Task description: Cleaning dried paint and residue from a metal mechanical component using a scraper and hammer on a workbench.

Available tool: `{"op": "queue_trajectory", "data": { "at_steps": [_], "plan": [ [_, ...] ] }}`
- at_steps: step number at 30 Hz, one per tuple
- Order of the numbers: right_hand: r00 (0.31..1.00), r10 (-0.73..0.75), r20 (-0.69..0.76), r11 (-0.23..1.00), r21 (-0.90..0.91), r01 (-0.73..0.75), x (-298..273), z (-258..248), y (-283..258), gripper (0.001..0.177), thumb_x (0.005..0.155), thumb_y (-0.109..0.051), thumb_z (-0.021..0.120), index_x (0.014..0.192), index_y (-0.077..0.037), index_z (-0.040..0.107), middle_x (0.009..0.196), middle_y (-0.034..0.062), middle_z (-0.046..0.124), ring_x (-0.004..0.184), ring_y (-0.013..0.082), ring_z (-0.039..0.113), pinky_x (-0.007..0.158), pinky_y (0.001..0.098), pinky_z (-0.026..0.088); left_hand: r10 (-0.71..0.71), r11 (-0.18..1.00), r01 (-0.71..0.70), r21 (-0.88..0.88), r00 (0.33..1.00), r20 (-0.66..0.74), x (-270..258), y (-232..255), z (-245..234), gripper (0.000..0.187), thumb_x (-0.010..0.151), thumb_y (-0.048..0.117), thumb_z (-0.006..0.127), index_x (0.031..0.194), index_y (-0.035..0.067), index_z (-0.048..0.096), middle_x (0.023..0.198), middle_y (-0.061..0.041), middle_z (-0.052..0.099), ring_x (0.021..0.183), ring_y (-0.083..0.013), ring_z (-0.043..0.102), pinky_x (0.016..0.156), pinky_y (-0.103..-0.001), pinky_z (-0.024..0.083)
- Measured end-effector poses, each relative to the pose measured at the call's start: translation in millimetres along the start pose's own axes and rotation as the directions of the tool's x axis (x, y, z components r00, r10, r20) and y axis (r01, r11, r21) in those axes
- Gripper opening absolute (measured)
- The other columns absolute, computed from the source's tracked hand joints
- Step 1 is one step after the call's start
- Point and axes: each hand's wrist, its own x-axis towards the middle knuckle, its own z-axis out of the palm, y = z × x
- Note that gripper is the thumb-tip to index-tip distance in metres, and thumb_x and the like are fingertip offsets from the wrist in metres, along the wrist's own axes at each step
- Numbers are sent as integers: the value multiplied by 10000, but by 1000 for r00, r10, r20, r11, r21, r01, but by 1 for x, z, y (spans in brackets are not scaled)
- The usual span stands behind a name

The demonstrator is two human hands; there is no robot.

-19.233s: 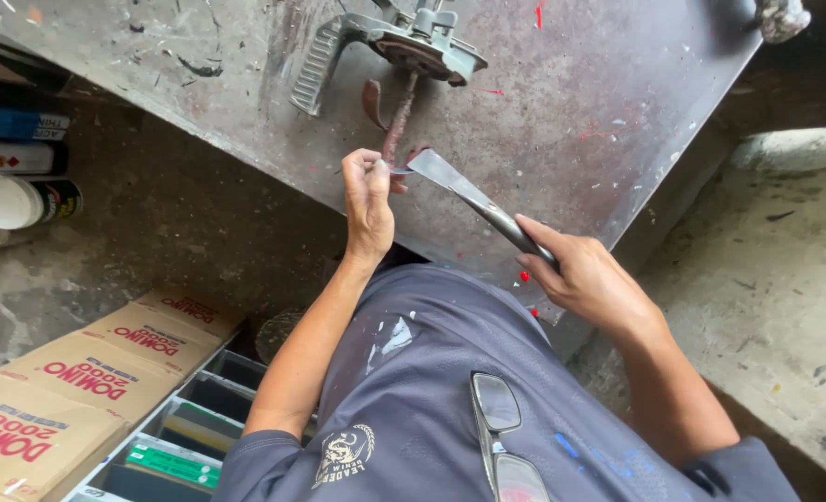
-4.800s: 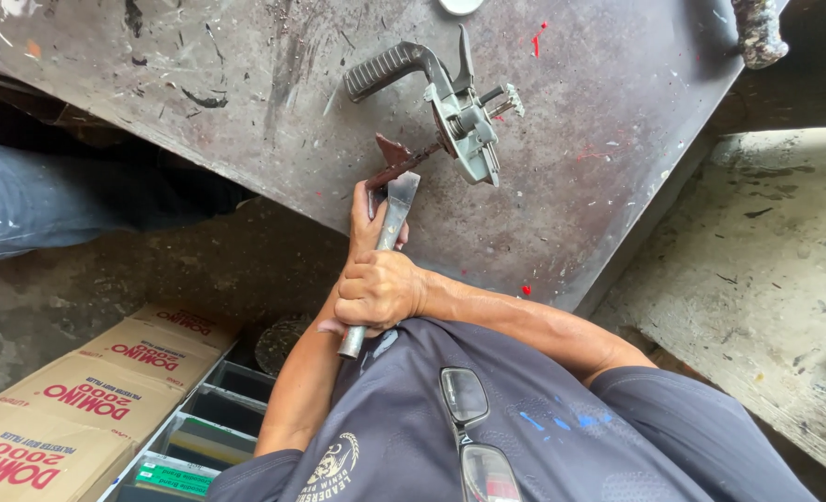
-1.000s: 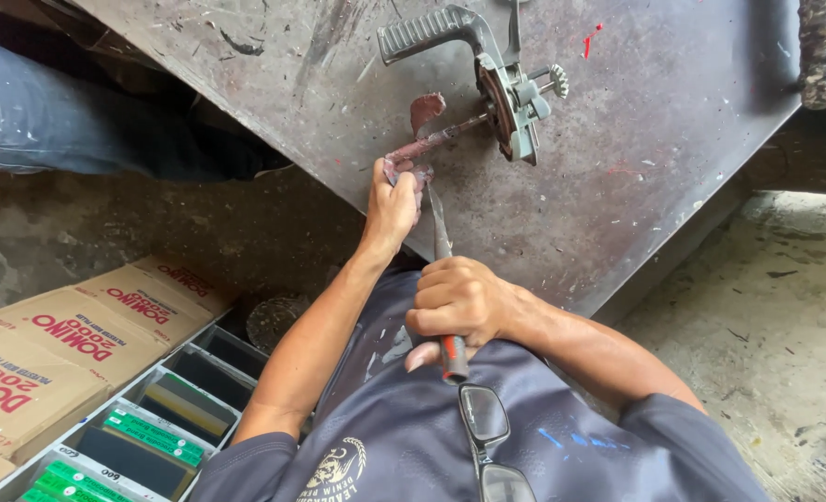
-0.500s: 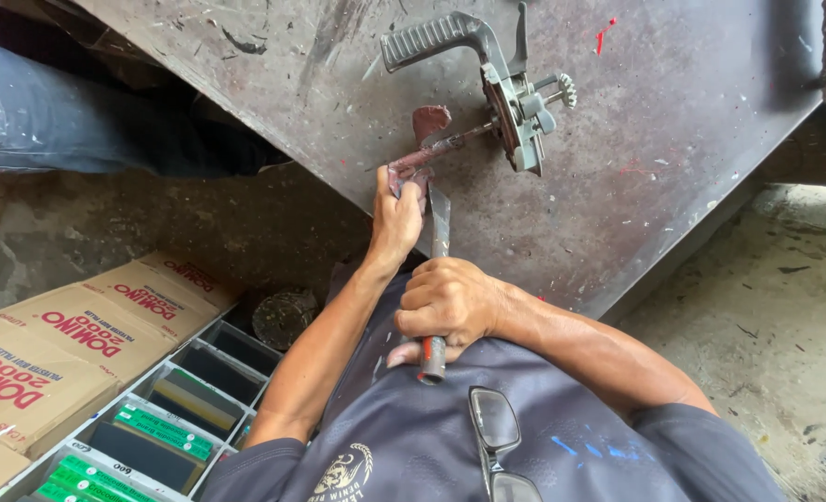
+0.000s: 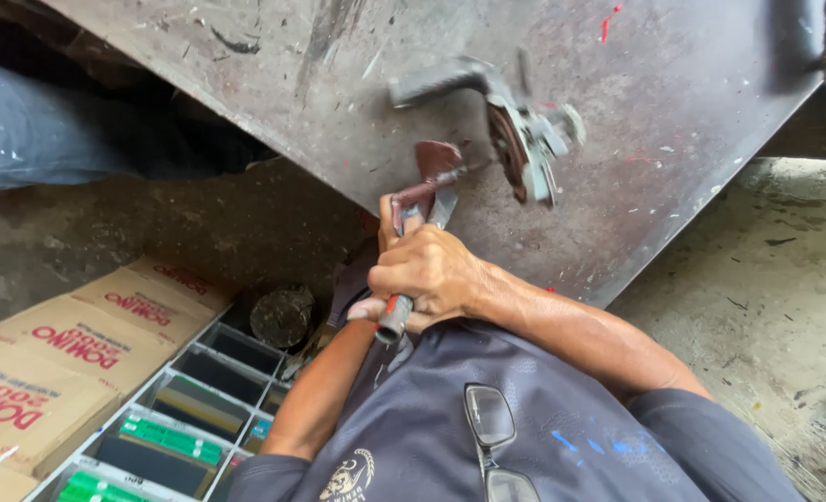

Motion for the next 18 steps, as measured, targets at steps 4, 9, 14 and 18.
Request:
{"op": "queue_trajectory", "data": {
  "at_steps": [4, 9, 14, 18],
  "plan": [
    [998, 1, 61, 1000, -11, -1, 0, 13, -4, 385, 995, -411, 567, 681, -195, 515, 588, -38, 410, 439, 213, 519, 438, 331, 465, 134, 984, -136, 110, 991, 28, -22, 15, -15, 158, 989, 257, 529, 1061, 161, 632, 1074, -110, 621, 909, -386, 639, 844, -446, 523],
    [988, -70, 138, 997, -29, 75, -5, -10, -28, 381, 1005, -362, 581, 689, -157, 525, 599, -4, 397, 462, 224, 515, 463, 341, 453, -7, 980, 9, -198, 1000, 8, -1, 18, 0, 254, 930, 265, 444, 1165, 229, 533, 901, -156, 677, 847, -343, 654, 823, -490, 536],
    [999, -51, 18, 995, 91, 49, -23, -46, -54, 316, 929, -296, 683, 696, -85, 659, 570, -7, 418, 412, 191, 479, 421, 377, 436, 161, 955, -179, -236, 983, -93, 26, 27, 4, 299, 910, 173, 441, 1193, 186, 537, 648, -112, 544, 639, -285, 629, 661, -413, 537],
    [887, 89, -453, 975, 220, 14, -67, -70, -44, 507, 995, -407, 519, 674, -26, 610, 477, 10, 425, 371, 170, 454, 441, 365, 447, 124, 904, -194, -380, 972, -200, 49, 30, 3, 241, 884, 173, 454, 1116, 155, 515, 490, -66, 510, 357, -168, 529, 379, -265, 417]
  ]
}}
